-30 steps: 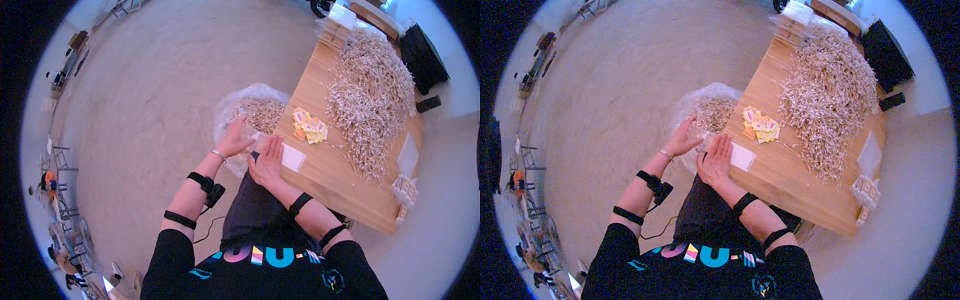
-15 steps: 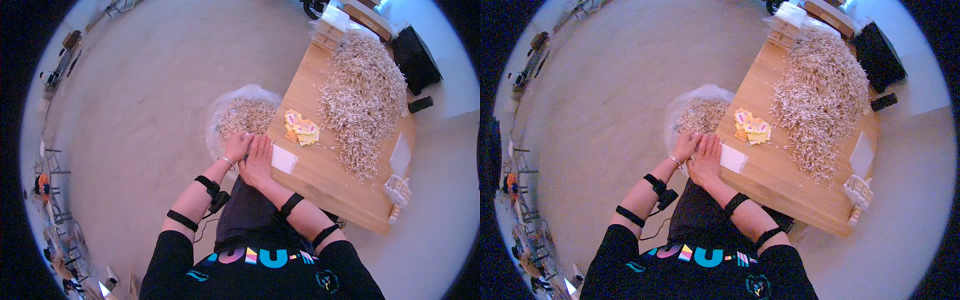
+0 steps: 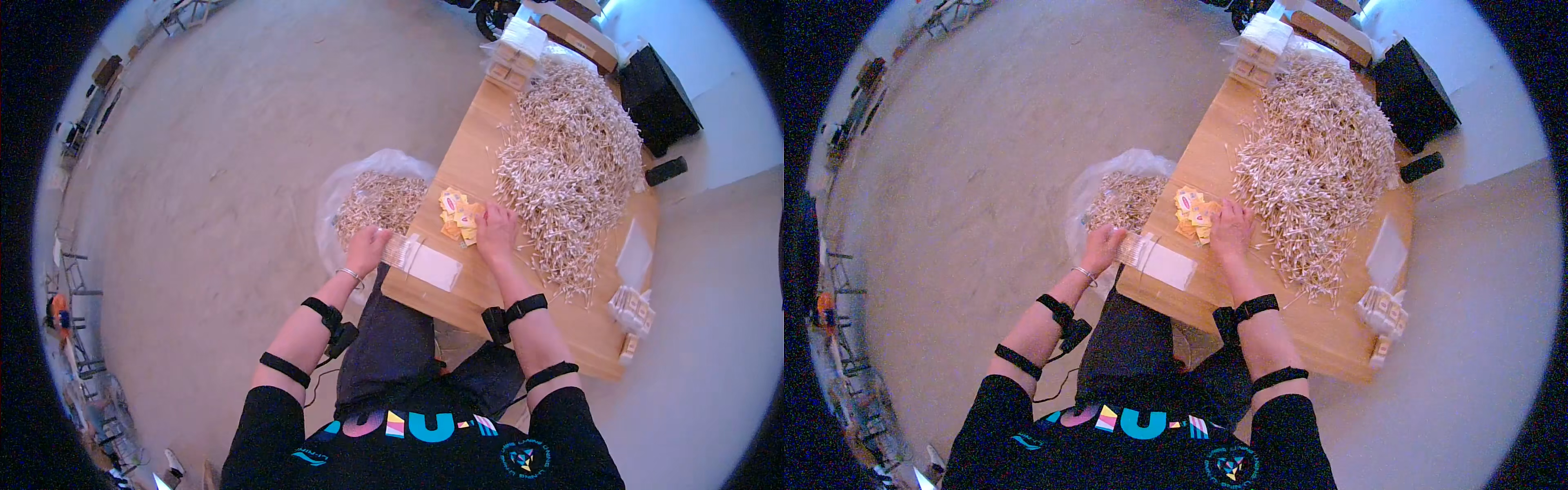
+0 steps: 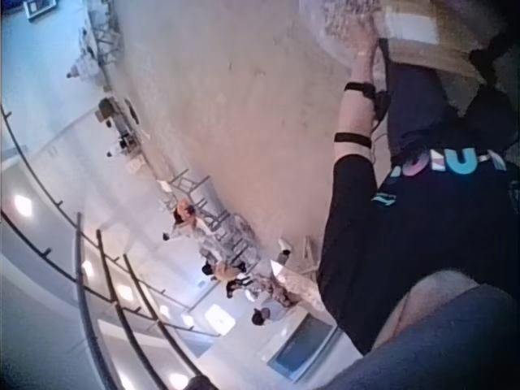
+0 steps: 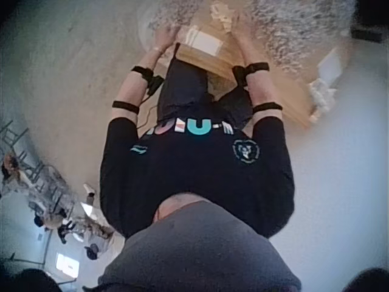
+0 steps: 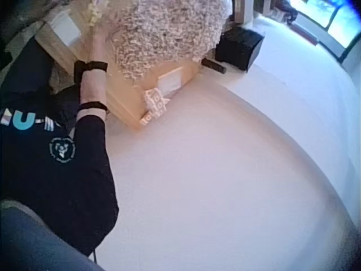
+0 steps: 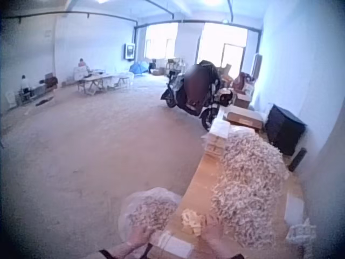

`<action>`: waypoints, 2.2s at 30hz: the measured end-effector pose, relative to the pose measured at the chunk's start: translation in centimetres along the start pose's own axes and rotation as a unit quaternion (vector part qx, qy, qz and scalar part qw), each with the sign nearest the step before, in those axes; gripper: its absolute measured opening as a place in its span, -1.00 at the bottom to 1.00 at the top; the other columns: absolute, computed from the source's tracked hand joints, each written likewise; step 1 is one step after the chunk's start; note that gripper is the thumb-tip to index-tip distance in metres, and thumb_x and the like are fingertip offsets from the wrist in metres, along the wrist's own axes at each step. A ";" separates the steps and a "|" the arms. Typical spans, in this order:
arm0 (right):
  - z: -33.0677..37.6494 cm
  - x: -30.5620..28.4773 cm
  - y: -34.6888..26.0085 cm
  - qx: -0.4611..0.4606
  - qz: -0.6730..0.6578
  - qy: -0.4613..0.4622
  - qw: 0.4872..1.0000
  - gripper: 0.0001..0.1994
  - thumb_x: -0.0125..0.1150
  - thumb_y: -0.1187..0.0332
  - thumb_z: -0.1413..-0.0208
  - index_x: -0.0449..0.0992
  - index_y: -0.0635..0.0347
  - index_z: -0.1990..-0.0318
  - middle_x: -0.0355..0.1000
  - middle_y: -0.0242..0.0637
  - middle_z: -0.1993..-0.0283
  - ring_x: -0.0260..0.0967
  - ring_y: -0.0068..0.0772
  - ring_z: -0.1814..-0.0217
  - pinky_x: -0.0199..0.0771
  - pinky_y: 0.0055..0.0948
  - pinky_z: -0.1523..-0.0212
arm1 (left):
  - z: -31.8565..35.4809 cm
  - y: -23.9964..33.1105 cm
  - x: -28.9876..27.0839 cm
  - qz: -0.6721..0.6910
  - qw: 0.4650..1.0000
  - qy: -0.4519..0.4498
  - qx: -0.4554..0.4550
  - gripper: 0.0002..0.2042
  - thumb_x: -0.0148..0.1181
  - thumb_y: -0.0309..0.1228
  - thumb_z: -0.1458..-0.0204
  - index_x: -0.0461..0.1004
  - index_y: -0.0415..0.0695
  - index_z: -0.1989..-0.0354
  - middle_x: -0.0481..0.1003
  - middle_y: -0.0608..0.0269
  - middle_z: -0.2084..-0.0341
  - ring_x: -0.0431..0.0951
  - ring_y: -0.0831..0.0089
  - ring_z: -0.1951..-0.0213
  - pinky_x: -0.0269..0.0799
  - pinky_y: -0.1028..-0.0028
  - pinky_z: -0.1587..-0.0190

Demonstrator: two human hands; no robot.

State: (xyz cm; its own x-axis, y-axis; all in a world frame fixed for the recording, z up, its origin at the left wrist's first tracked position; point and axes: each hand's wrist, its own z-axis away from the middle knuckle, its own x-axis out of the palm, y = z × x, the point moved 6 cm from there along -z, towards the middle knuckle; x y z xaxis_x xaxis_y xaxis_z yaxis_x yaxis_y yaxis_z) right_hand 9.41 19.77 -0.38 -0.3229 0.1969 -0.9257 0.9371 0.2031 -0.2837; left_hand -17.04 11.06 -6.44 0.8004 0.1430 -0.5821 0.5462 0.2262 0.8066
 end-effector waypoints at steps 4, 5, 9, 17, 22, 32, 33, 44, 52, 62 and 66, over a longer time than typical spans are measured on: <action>-0.3 0.2 0.8 0.024 -0.002 -0.056 0.998 -0.62 0.20 0.25 0.08 0.43 0.15 0.07 0.34 -0.22 0.11 0.18 -0.20 -0.01 0.13 -0.25 -0.08 | 0.4 0.6 -0.1 0.017 1.000 -0.008 0.003 -0.68 0.08 -0.23 0.03 0.41 -0.30 0.55 0.42 -0.08 0.61 0.43 0.13 0.52 0.29 0.26 0.42; -0.3 0.0 1.1 0.028 0.014 -0.044 0.999 -0.62 0.21 0.24 0.09 0.43 0.14 0.08 0.33 -0.22 0.11 0.18 -0.20 -0.01 0.13 -0.24 -0.08 | 0.3 0.8 -0.1 0.016 1.000 -0.012 0.004 -0.69 0.08 -0.23 0.03 0.41 -0.30 0.56 0.42 -0.07 0.62 0.43 0.13 0.52 0.29 0.26 0.42; -0.4 0.0 1.2 0.031 0.004 -0.072 0.997 -0.62 0.27 0.19 0.14 0.46 0.12 0.14 0.28 -0.24 0.10 0.16 -0.23 -0.03 0.10 -0.24 -0.08 | 0.2 0.0 0.0 0.006 1.000 -0.007 0.015 -0.67 0.07 -0.22 0.02 0.41 -0.30 0.55 0.43 -0.07 0.61 0.45 0.11 0.50 0.30 0.25 0.41; -0.7 -0.1 2.6 0.116 -0.127 -0.068 0.983 -0.69 0.27 0.26 0.14 0.46 0.12 0.20 0.41 -0.18 0.29 0.35 -0.14 0.18 0.32 -0.24 0.12 | 0.4 0.2 -0.1 -0.021 1.000 0.000 0.010 -0.66 0.03 -0.18 0.00 0.43 -0.28 0.52 0.45 -0.08 0.57 0.46 0.11 0.46 0.31 0.23 0.39; 0.1 -1.2 2.7 0.118 -0.202 0.023 0.972 -0.82 0.17 0.33 0.06 0.47 0.20 0.30 0.43 -0.14 0.43 0.40 -0.21 0.35 0.36 -0.30 0.31 | 0.5 0.1 -0.3 -0.037 0.999 -0.010 0.000 -0.66 0.03 -0.14 -0.01 0.46 -0.24 0.46 0.46 -0.06 0.56 0.47 0.10 0.45 0.33 0.23 0.37; 6.2 3.5 -6.2 0.253 -0.436 -0.227 0.833 -0.90 0.20 0.51 0.08 0.44 0.35 0.40 0.42 -0.30 0.55 0.33 -0.57 0.64 0.33 -0.59 0.69 | 0.9 1.8 -1.0 -0.007 1.000 -0.002 -0.019 -0.67 0.07 -0.13 0.02 0.46 -0.20 0.49 0.47 -0.07 0.49 0.48 0.04 0.37 0.35 0.20 0.30; 6.7 4.3 -6.3 0.264 -0.434 -0.238 0.827 -0.89 0.22 0.53 0.11 0.44 0.36 0.40 0.43 -0.28 0.55 0.34 -0.56 0.65 0.34 -0.60 0.70 | 0.8 1.9 -0.8 -0.005 1.000 0.000 -0.018 -0.67 0.07 -0.13 0.02 0.46 -0.20 0.49 0.47 -0.06 0.50 0.48 0.04 0.37 0.35 0.20 0.31; 6.4 6.0 -9.4 0.206 -0.423 -0.164 0.867 -0.92 0.23 0.50 0.14 0.47 0.33 0.49 0.44 -0.29 0.60 0.35 -0.56 0.68 0.36 -0.58 0.69 | 1.0 1.8 -1.1 -0.029 0.999 0.011 -0.038 -0.67 0.08 -0.12 0.02 0.46 -0.19 0.48 0.47 -0.04 0.55 0.49 0.04 0.43 0.36 0.22 0.34; 6.6 6.5 -10.9 0.138 -0.355 -0.117 0.917 -0.93 0.22 0.47 0.17 0.48 0.29 0.54 0.46 -0.30 0.61 0.37 -0.54 0.65 0.35 -0.53 0.61 | 0.7 0.8 -0.3 0.011 1.000 0.002 -0.028 -0.67 0.05 -0.13 0.01 0.48 -0.20 0.45 0.48 -0.07 0.49 0.49 0.04 0.39 0.36 0.22 0.33; 6.7 4.9 -11.8 0.082 -0.277 -0.130 0.949 -0.90 0.17 0.41 0.14 0.49 0.22 0.43 0.42 -0.15 0.38 0.37 -0.16 0.25 0.36 -0.24 0.18 | 0.0 -0.5 1.0 0.055 0.998 -0.027 -0.017 -0.66 0.05 -0.14 -0.01 0.47 -0.22 0.47 0.48 -0.01 0.57 0.47 0.12 0.49 0.33 0.29 0.39; 6.5 2.7 -11.3 0.035 -0.220 -0.074 0.972 -0.84 0.08 0.47 0.12 0.46 0.21 0.32 0.36 -0.13 0.26 0.31 -0.13 0.14 0.33 -0.24 0.13 | -0.9 -3.3 0.5 0.006 0.999 -0.025 -0.024 -0.66 0.08 -0.13 0.00 0.47 -0.22 0.49 0.48 0.04 0.60 0.48 0.20 0.50 0.32 0.32 0.41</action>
State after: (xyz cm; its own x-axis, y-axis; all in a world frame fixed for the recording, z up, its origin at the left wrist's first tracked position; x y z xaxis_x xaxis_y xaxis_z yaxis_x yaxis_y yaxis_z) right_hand -1.17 11.76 -1.35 -0.6772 -0.0355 -0.7349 0.7207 0.1688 -0.6723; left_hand -18.72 11.29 -9.47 0.8190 0.0971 -0.5655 0.5251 0.2706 0.8069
